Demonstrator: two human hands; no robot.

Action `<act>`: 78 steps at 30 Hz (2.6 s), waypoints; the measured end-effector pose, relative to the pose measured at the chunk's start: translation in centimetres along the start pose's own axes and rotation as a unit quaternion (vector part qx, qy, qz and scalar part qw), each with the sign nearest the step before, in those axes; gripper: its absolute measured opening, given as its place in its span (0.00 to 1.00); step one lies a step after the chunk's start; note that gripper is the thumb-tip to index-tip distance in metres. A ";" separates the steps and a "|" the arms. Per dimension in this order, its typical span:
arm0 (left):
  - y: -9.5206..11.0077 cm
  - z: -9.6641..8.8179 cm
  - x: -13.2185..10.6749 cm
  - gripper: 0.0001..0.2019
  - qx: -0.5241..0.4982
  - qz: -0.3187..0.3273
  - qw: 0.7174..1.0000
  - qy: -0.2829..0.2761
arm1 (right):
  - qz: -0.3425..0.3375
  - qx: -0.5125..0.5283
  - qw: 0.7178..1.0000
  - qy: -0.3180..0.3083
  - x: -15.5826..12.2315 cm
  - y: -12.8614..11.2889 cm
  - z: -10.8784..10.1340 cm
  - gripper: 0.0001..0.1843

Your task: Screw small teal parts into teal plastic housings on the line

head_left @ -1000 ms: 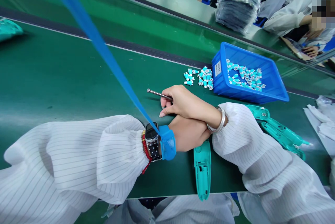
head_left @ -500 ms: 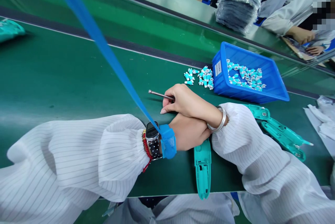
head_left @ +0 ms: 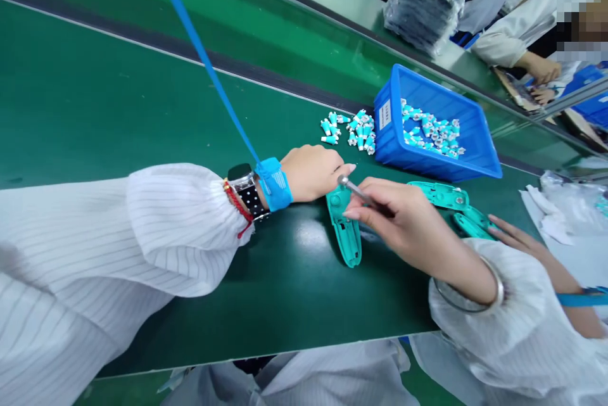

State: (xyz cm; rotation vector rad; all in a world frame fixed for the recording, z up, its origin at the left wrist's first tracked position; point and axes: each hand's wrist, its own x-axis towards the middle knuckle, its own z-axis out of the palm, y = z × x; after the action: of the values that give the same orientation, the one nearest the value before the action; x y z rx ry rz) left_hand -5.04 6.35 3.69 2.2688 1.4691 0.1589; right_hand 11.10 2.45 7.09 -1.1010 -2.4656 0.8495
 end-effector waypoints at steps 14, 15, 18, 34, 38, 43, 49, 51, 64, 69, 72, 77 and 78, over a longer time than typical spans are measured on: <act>-0.3 0.3 0.1 0.26 0.003 0.009 1.000 0.024 | -0.024 -0.059 0.998 -0.008 -1.0 1.6 2.0 0.07; -0.3 0.3 0.1 0.26 0.003 0.009 1.000 0.025 | -0.023 -0.058 0.998 -0.011 -1.0 1.5 2.0 0.07; -0.3 0.4 0.1 0.25 0.001 0.006 1.000 0.025 | -0.020 -0.060 0.998 -0.016 -1.0 1.5 1.9 0.07; -0.4 0.6 0.3 0.26 -0.010 0.013 0.999 0.029 | -0.038 -0.091 0.992 -0.080 -1.1 1.2 1.2 0.06; -0.5 0.6 0.4 0.26 -0.017 0.013 0.999 0.025 | -0.037 -0.098 0.991 -0.084 -1.1 1.1 1.1 0.06; -0.3 0.5 0.3 0.25 -0.005 0.016 1.000 0.026 | -0.050 -0.048 0.996 -0.054 -0.9 1.6 1.4 0.06; -0.4 0.5 0.4 0.24 0.006 0.033 0.999 0.041 | -0.052 -0.010 0.997 -0.060 -0.7 1.7 1.3 0.09; -0.4 0.6 0.4 0.24 0.003 0.037 0.998 0.042 | -0.049 -0.006 0.997 -0.056 -0.6 1.6 1.3 0.09; -0.5 0.6 0.6 0.25 -0.002 0.024 0.999 0.021 | -0.103 -0.089 0.990 -0.024 -1.4 2.3 2.1 0.04; -0.5 0.4 0.4 0.24 -0.006 0.026 0.999 0.028 | -0.154 -0.114 0.981 -0.013 -1.9 3.2 2.3 0.05; -0.6 0.4 0.4 0.24 -0.009 0.035 0.999 0.032 | -0.157 -0.098 0.983 0.005 -2.1 3.7 2.2 0.04; -0.5 0.2 0.3 0.23 -0.013 0.038 0.999 0.032 | -0.156 -0.053 0.986 0.029 -2.0 3.4 1.8 0.07; -0.5 0.2 0.2 0.23 -0.014 0.041 0.999 0.033 | -0.150 -0.039 0.987 0.041 -1.9 3.3 1.7 0.09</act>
State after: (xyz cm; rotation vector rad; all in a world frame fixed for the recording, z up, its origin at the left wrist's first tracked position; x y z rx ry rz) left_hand -5.29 6.64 3.31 2.3229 1.3985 0.2786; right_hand 13.38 2.03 3.60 -0.7449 -2.5262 0.6085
